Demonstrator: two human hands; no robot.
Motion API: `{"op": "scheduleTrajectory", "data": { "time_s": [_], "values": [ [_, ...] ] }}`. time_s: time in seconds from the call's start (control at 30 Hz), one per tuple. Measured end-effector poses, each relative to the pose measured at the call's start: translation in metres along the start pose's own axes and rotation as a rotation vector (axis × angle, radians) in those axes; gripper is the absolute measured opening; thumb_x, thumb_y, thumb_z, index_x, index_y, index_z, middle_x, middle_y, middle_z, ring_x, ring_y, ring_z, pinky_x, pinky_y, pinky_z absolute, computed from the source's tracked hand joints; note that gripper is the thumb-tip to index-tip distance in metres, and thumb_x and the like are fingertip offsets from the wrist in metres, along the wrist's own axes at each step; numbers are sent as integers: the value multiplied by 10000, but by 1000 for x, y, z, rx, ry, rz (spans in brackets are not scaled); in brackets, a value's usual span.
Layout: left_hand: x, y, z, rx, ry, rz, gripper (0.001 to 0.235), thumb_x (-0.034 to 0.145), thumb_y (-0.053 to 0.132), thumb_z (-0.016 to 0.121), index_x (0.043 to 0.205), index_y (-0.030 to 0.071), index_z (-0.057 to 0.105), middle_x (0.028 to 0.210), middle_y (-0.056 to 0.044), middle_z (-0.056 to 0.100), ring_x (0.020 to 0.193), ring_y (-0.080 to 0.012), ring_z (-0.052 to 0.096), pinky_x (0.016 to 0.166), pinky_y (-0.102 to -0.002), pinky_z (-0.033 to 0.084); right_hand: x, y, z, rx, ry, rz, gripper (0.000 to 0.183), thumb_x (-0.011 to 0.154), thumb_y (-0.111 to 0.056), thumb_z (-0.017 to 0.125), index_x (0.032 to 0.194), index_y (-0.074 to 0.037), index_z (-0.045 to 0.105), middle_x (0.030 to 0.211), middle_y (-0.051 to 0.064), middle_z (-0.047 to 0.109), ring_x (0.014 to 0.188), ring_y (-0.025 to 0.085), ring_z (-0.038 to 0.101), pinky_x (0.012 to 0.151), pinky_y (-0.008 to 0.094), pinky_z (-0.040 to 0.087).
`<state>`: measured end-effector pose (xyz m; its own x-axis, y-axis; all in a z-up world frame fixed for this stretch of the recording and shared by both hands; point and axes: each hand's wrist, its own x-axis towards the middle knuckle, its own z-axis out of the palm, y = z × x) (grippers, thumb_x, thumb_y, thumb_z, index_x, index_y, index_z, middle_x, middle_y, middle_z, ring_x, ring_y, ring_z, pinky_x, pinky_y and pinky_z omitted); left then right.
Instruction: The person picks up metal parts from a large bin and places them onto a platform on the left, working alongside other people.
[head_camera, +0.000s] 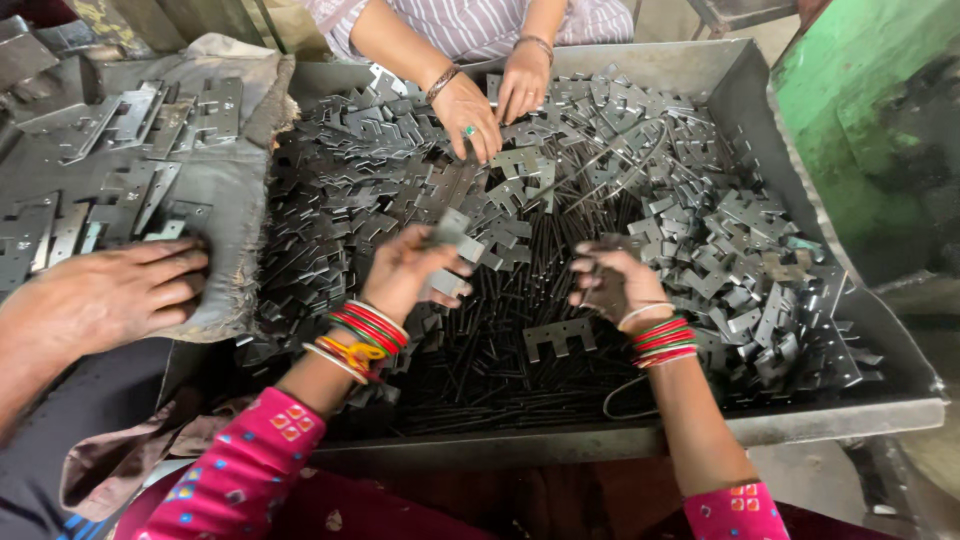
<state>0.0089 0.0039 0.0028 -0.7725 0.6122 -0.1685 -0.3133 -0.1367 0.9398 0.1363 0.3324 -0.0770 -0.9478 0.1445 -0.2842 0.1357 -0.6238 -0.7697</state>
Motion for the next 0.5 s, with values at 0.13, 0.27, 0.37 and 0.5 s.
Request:
{"op": "scheduleTrajectory", "data": {
  "time_s": [0.13,0.27,0.37,0.5],
  "values": [
    [-16,-30,26,382,-22,177,431,904,264,714,1223,19,556,1008,-115,744,814,-287,786,649,-430,655,-13,21,70,-65,-126,179,574,774,-284,689,1294,-72,571,1177,149,712,1010,283,720,843,560,603],
    [-34,-76,46,938,28,391,641,832,255,738,1351,-8,469,905,-249,724,831,-426,715,773,-523,567,-27,58,127,-289,-27,247,673,1004,-554,659,1401,-21,554,1105,168,684,892,316,599,740,461,500],
    [-24,-81,36,1086,161,319,438,821,203,678,1206,44,541,894,-264,709,838,-469,697,794,-549,556,-30,63,129,-250,-64,297,648,848,-575,603,1345,-161,564,1210,56,724,1091,252,711,869,450,591],
    [-5,-23,-12,1234,359,482,250,798,181,690,1019,74,638,838,-239,715,817,-475,689,742,-560,553,-18,52,83,-1528,-53,-308,630,908,-533,690,1320,-60,628,1138,217,725,1080,342,707,923,432,552]
  ]
}}
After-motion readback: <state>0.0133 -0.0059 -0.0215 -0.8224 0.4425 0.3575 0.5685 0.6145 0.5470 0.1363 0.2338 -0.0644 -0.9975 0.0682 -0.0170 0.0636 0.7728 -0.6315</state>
